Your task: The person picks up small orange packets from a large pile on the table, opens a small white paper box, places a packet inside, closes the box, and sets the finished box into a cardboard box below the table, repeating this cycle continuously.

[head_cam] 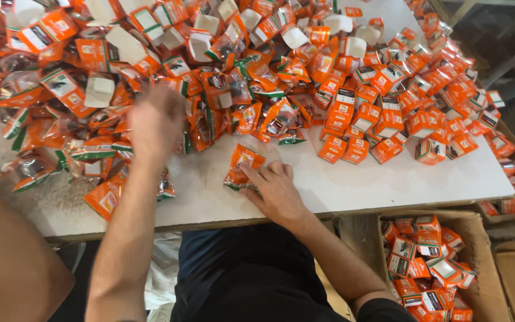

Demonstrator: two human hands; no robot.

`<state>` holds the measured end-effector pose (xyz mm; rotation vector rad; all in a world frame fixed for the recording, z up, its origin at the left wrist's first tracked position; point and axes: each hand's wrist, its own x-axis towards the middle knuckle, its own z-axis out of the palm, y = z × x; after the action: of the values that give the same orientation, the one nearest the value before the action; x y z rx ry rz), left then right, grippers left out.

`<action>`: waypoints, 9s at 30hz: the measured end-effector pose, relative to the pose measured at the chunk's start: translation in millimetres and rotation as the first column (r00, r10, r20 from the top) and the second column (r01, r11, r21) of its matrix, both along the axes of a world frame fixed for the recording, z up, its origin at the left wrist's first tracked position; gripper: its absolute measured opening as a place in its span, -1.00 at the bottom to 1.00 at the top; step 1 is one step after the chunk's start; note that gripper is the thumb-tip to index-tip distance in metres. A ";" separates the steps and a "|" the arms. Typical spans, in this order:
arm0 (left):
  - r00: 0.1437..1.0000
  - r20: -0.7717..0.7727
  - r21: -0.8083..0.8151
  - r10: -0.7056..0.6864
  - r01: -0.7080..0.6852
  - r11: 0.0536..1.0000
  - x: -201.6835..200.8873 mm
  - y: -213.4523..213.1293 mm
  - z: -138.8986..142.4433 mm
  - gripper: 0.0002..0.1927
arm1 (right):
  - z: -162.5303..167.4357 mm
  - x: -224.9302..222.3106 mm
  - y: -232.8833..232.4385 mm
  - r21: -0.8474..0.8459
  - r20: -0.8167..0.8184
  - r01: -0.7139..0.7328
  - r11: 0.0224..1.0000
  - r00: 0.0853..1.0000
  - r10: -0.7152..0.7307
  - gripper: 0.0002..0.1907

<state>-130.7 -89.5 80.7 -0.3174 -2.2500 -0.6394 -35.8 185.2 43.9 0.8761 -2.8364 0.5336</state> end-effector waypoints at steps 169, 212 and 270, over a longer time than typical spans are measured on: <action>0.814 0.205 0.018 -0.543 0.552 0.834 89.5 105.2 -42.6 -0.68 | -12.1 -1.3 72.9 -0.205 -0.221 -0.166 0.964 0.968 0.120 -0.31; 0.849 0.340 0.447 -0.405 0.233 0.864 131.2 90.3 -27.0 -0.66 | 8.2 26.7 14.6 -0.443 0.100 0.034 0.896 0.995 0.011 -0.43; 0.950 -0.013 -0.007 -0.312 0.312 0.950 142.9 97.0 -60.3 -0.50 | -18.2 17.9 18.4 -0.191 -0.340 -0.178 0.965 0.934 0.105 -0.49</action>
<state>12.2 7.5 20.4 -0.6885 -2.2063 -0.7917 -17.9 203.6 25.7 1.0243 -2.3763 0.6364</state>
